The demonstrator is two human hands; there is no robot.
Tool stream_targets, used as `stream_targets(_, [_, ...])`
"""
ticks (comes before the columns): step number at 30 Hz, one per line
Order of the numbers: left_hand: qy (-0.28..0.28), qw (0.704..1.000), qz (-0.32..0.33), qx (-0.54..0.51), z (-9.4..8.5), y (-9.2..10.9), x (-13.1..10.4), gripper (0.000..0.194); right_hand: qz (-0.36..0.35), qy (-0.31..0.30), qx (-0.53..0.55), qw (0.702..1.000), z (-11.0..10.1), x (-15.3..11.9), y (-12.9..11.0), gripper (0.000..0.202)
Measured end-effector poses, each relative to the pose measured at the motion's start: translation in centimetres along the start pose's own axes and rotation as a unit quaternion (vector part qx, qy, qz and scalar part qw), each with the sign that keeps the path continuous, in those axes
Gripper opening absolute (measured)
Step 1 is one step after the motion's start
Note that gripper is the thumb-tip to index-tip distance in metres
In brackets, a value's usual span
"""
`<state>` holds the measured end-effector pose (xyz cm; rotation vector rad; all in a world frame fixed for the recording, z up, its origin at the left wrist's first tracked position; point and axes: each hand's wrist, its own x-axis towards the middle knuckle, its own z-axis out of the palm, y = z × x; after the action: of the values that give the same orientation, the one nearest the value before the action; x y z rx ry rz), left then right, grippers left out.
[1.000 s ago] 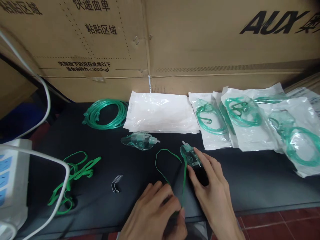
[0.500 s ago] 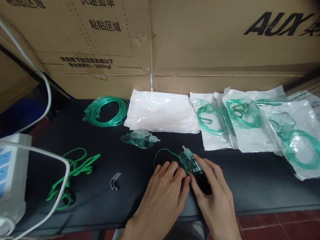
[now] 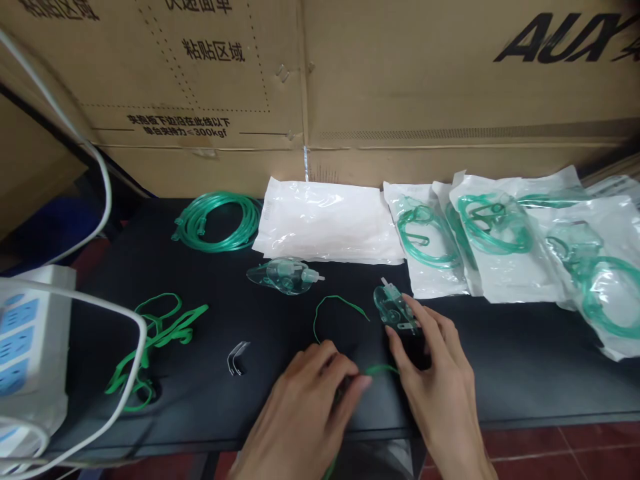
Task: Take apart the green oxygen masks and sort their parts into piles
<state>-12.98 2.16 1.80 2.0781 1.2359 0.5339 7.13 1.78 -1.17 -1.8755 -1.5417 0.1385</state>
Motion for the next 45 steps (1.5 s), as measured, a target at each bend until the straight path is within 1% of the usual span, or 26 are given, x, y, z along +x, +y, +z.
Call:
stream_targets(3, [0.051,0.998,-0.047,0.0,-0.6,-0.6,1.0,0.015,-0.003,-0.003,-0.004,1.0,-0.1,-0.1,0.5,0.047])
stream_targets(6, [0.086,0.995,-0.046,0.015,-1.5,-0.9,2.2,0.013,-0.007,-0.003,-0.008,1.0,-0.5,-0.5,0.5,0.056])
stream_targets(8, [0.118,0.99,-0.061,0.045,-2.0,-1.1,2.5,0.016,-0.022,0.017,-0.005,1.0,-1.1,-0.8,0.2,0.057])
stream_targets(9, [0.136,0.985,-0.078,0.066,-2.2,-1.3,2.5,0.022,-0.035,0.035,0.001,0.999,-1.5,-1.0,0.0,0.056])
stream_targets(11, [0.156,0.974,-0.119,0.109,-2.4,-1.7,2.3,0.04,-0.064,0.066,0.024,0.995,-2.1,-1.3,-0.6,0.051])
stream_targets(13, [0.14,0.967,-0.153,0.148,-2.3,-2.1,1.9,0.058,-0.093,0.081,0.064,0.99,-2.6,-1.5,-1.2,0.048])
stream_targets(14, [0.122,0.966,-0.16,0.161,-2.2,-2.3,1.8,0.059,-0.112,0.081,0.085,0.987,-2.7,-1.5,-1.5,0.047])
stream_targets(15, [0.103,0.967,-0.159,0.169,-2.1,-2.4,1.6,0.053,-0.132,0.077,0.103,0.983,-2.7,-1.5,-1.6,0.045])
stream_targets(17, [0.066,0.973,-0.144,0.168,-1.8,-2.5,1.5,0.03,-0.17,0.06,0.125,0.976,-2.5,-1.4,-1.8,0.044])
stream_targets(19, [0.04,0.979,-0.127,0.152,-1.5,-2.5,1.4,0.009,-0.191,0.041,0.132,0.972,-2.3,-1.2,-1.9,0.042])
stream_targets(20, [0.032,0.981,-0.124,0.145,-1.4,-2.4,1.4,0.004,-0.191,0.037,0.136,0.971,-2.2,-1.1,-1.9,0.042])
stream_targets(23, [0.031,0.983,-0.121,0.134,-1.5,-2.0,1.3,0.006,-0.178,0.057,0.155,0.97,-2.3,-0.9,-1.7,0.038])
stream_targets(24, [0.042,0.984,-0.117,0.129,-1.8,-1.9,1.2,0.007,-0.171,0.068,0.158,0.97,-2.3,-0.9,-1.7,0.036])
stream_targets(26, [0.092,0.984,-0.098,0.116,-3.1,-1.5,0.9,0.007,-0.154,0.088,0.155,0.972,-2.6,-0.8,-1.7,0.033])
stream_targets(28, [0.167,0.977,-0.071,0.114,-5.0,-1.2,0.3,0.006,-0.137,0.097,0.142,0.975,-2.8,-0.7,-1.6,0.029])
stream_targets(30, [0.233,0.961,-0.067,0.13,-7.3,-1.1,-0.5,0.01,-0.122,0.098,0.134,0.978,-3.0,-0.6,-1.6,0.027])
stream_targets(31, [0.255,0.953,-0.079,0.142,-8.5,-1.2,-1.0,0.014,-0.117,0.098,0.134,0.979,-3.0,-0.7,-1.6,0.026])
stream_targets(33, [0.285,0.936,-0.124,0.166,-10.5,-1.8,-2.0,0.021,-0.117,0.094,0.136,0.979,-3.1,-0.7,-1.6,0.023])
stream_targets(36, [0.311,0.909,-0.204,0.188,-12.6,-3.5,-3.5,0.028,-0.124,0.094,0.133,0.979,-3.1,-0.7,-1.2,0.019])
stream_targets(38, [0.313,0.892,-0.252,0.206,-13.4,-4.9,-4.4,0.03,-0.129,0.104,0.124,0.978,-3.0,-0.4,-0.8,0.018])
stream_targets(41, [0.296,0.869,-0.306,0.253,-13.7,-6.8,-5.5,0.035,-0.138,0.113,0.104,0.978,-2.8,0.1,0.0,0.018])
stream_targets(43, [0.282,0.861,-0.307,0.292,-13.4,-7.6,-5.9,0.045,-0.133,0.108,0.074,0.982,-2.5,0.5,0.6,0.022])
stream_targets(45, [0.279,0.858,-0.289,0.321,-12.8,-7.8,-5.8,0.055,-0.121,0.096,0.042,0.987,-2.0,0.8,1.1,0.03])
